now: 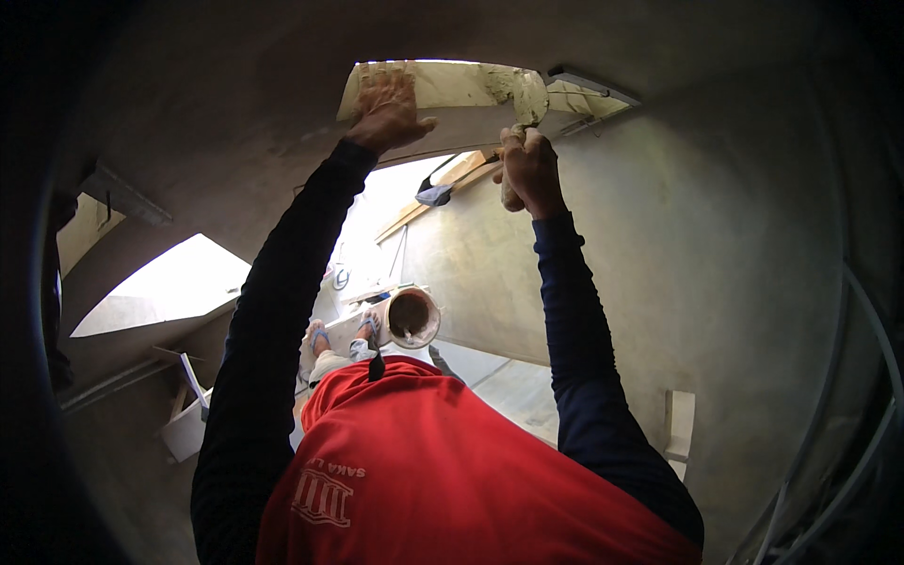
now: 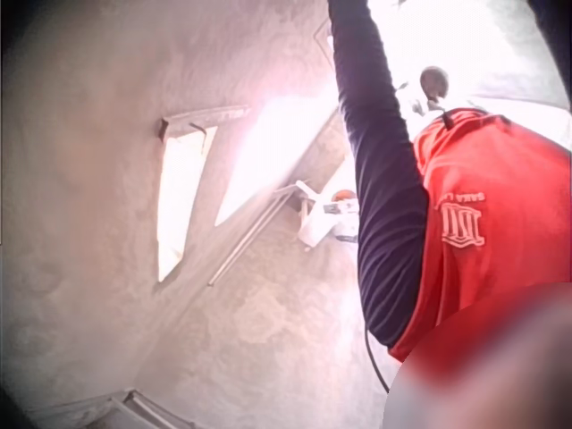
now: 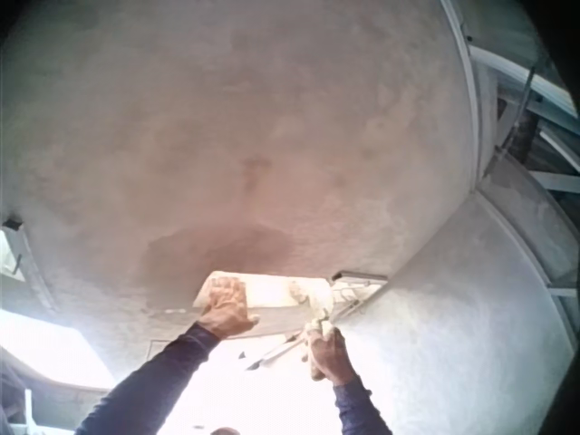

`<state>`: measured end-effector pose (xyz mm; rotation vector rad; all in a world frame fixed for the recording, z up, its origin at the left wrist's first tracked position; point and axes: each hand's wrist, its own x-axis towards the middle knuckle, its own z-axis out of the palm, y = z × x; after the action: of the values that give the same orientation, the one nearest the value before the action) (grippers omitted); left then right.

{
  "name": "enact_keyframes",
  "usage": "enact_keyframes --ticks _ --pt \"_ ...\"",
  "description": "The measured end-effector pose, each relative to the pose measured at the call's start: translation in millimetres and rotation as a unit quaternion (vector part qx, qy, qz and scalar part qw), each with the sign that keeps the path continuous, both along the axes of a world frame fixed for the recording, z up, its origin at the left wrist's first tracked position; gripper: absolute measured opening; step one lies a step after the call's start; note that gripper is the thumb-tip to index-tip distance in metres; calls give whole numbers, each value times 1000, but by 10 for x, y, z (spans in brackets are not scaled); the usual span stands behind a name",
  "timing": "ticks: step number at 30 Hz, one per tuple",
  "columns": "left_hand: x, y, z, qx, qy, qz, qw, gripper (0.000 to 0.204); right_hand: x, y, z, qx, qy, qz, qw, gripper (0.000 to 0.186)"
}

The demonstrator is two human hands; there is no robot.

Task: The person applies plaster to a ceiling using a trowel and hawk, smoothing the surface repeatedly. They work on a section near a skylight, occasionally repositioning to reach different areas.

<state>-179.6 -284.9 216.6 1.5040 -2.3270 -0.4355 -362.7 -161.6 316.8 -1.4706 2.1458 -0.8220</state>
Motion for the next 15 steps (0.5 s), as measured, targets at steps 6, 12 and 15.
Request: enact_keyframes --ticks 6,12,15 --pt "14 9 -2 -19 -34 -10 999 106 116 438 -43 -8 20 -16 1000 39" --pt "-41 -17 -91 -7 13 7 1000 107 -322 91 -545 -281 472 318 773 22" --pt "-52 -18 -97 -19 38 12 999 109 -422 -285 -735 -145 338 255 894 21"
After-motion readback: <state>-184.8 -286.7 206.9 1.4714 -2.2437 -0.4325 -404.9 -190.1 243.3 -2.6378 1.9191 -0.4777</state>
